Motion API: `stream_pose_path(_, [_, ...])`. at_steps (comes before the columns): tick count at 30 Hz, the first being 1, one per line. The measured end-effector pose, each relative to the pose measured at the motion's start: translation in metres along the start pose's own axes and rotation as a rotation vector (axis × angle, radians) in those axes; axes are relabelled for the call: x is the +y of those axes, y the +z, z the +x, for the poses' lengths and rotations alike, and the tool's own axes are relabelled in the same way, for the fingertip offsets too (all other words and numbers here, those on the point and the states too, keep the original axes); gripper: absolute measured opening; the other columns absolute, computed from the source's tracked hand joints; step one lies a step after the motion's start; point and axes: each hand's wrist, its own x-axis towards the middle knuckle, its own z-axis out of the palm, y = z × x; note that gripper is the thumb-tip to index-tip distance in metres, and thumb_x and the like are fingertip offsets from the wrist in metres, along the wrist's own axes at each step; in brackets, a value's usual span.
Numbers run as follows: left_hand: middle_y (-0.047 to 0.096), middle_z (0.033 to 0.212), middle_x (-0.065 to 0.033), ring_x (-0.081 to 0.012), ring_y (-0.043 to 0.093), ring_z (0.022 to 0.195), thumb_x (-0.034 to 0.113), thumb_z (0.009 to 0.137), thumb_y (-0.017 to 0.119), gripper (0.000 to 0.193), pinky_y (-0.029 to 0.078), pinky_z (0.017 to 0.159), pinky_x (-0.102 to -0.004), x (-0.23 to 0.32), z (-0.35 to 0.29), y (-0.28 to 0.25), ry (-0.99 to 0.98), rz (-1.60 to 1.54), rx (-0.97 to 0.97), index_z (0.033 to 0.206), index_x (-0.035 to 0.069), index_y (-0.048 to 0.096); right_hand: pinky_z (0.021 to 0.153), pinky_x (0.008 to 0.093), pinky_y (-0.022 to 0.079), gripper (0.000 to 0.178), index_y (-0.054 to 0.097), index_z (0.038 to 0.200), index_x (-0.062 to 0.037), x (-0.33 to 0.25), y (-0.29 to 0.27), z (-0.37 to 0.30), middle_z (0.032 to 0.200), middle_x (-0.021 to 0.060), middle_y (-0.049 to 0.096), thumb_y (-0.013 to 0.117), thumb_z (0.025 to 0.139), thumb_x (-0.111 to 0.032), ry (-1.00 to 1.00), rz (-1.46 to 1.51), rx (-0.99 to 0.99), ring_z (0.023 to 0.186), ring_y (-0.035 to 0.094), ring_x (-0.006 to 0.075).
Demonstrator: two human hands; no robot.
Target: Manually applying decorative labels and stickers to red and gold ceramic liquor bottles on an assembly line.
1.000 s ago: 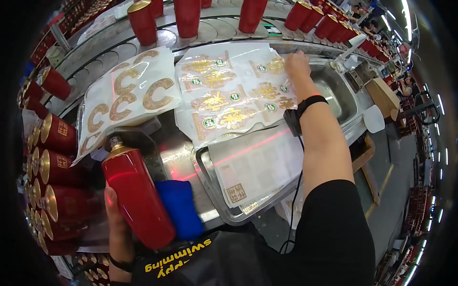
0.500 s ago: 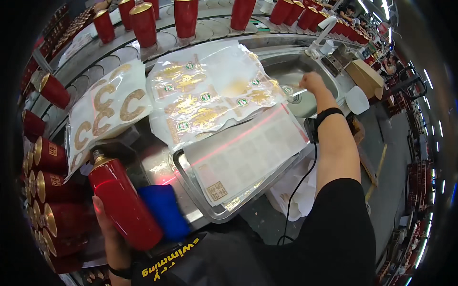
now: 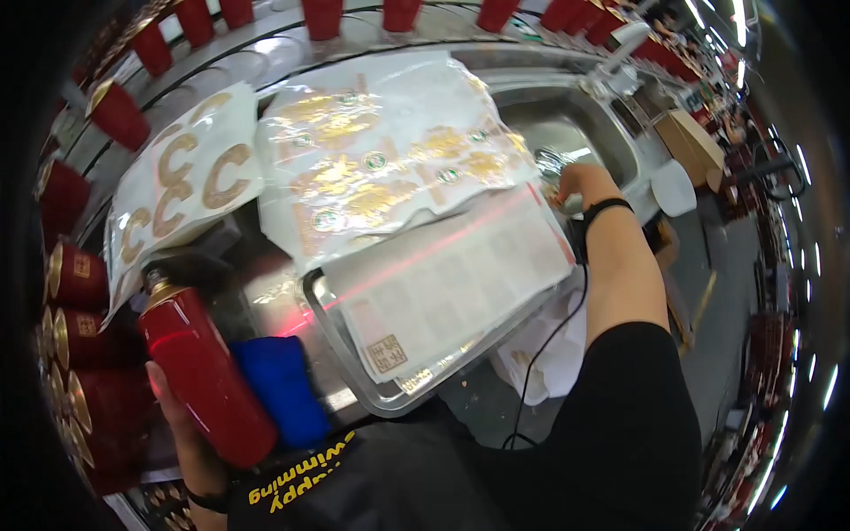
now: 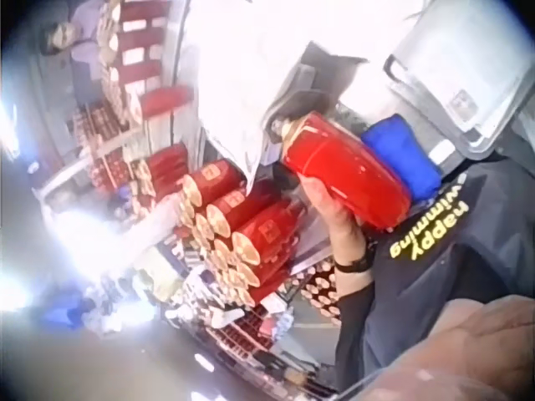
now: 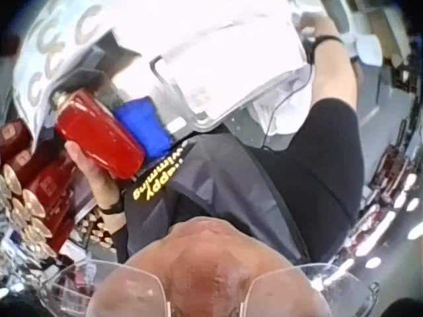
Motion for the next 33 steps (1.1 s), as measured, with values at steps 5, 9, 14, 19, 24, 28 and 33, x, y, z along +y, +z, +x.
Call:
stream_pose_path(5, [0.063, 0.114, -0.0181, -0.0271, 0.067, 0.094, 0.057, 0.095, 0.046, 0.068, 0.058, 0.079, -0.0387, 0.005, 0.004, 0.014, 0.072, 0.142, 0.145, 0.128, -0.003, 0.048, 0.08, 0.0442, 0.051, 0.027, 0.071, 0.075, -0.0041, -0.008, -0.007, 0.003, 0.09, 0.0149, 0.07, 0.068, 0.073, -0.031, -0.192, -0.266, 0.462, 0.086, 0.066, 0.034])
stream_pose_path(9, [0.061, 0.117, -0.0143, -0.0206, 0.064, 0.102, 0.049, 0.094, 0.056, 0.067, 0.054, 0.086, -0.0349, 0.018, 0.005, 0.022, 0.111, 0.108, 0.036, 0.137, 0.002, 0.035, 0.081, 0.0448, 0.049, 0.012, 0.066, 0.073, 0.0001, -0.033, -0.047, -0.039, 0.096, 0.0215, 0.064, 0.067, 0.073, -0.012, -0.416, 0.145, 0.871, 0.091, 0.061, 0.0389])
stream_pose_path(14, [0.059, 0.119, -0.0144, -0.0193, 0.062, 0.104, 0.047, 0.094, 0.056, 0.064, 0.052, 0.088, -0.0335, 0.027, 0.003, 0.026, 0.096, 0.052, -0.011, 0.136, 0.002, 0.036, 0.088, 0.0406, 0.046, 0.006, 0.058, 0.077, 0.0034, -0.107, -0.108, -0.153, 0.116, 0.0215, 0.058, 0.063, 0.078, -0.001, -0.559, 0.214, 1.07, 0.104, 0.057, 0.037])
stream_pose_path(19, [0.058, 0.12, -0.0133, -0.0194, 0.061, 0.107, 0.042, 0.093, 0.057, 0.062, 0.052, 0.091, -0.0352, 0.027, 0.005, 0.019, 0.047, 0.027, -0.015, 0.136, 0.002, 0.037, 0.087, 0.0355, 0.048, 0.007, 0.057, 0.081, 0.0025, -0.204, -0.129, -0.279, 0.125, 0.0171, 0.056, 0.064, 0.081, -0.001, -0.881, 0.436, 0.986, 0.112, 0.056, 0.0338])
stream_pose_path(24, [0.056, 0.127, -0.0128, -0.0207, 0.06, 0.112, 0.049, 0.091, 0.06, 0.07, 0.048, 0.098, -0.0369, 0.025, 0.012, 0.01, 0.035, -0.105, -0.164, 0.14, 0.003, 0.036, 0.083, 0.0355, 0.05, 0.009, 0.058, 0.078, 0.0006, -0.274, -0.139, -0.371, 0.124, 0.0156, 0.057, 0.066, 0.08, -0.002, -1.215, 0.209, 1.115, 0.11, 0.059, 0.0303])
stream_pose_path(28, [0.056, 0.129, -0.0125, -0.02, 0.058, 0.116, 0.047, 0.094, 0.058, 0.067, 0.046, 0.101, -0.036, 0.019, 0.012, 0.005, 0.149, -0.121, -0.094, 0.14, 0.003, 0.038, 0.079, 0.033, 0.049, 0.012, 0.057, 0.075, -0.0003, -0.3, -0.145, -0.414, 0.119, 0.0168, 0.06, 0.066, 0.082, -0.005, -1.566, 0.302, 0.926, 0.097, 0.064, 0.0246])
stream_pose_path(33, [0.056, 0.129, -0.0102, -0.0164, 0.057, 0.116, 0.042, 0.099, 0.05, 0.058, 0.047, 0.099, -0.0324, 0.021, 0.014, 0.001, 0.129, -0.116, -0.256, 0.14, 0.003, 0.039, 0.089, 0.0355, 0.045, 0.017, 0.054, 0.074, -0.0025, -0.333, -0.148, -0.426, 0.121, 0.0172, 0.059, 0.064, 0.085, -0.01, -1.718, 0.232, 0.758, 0.108, 0.059, 0.0238])
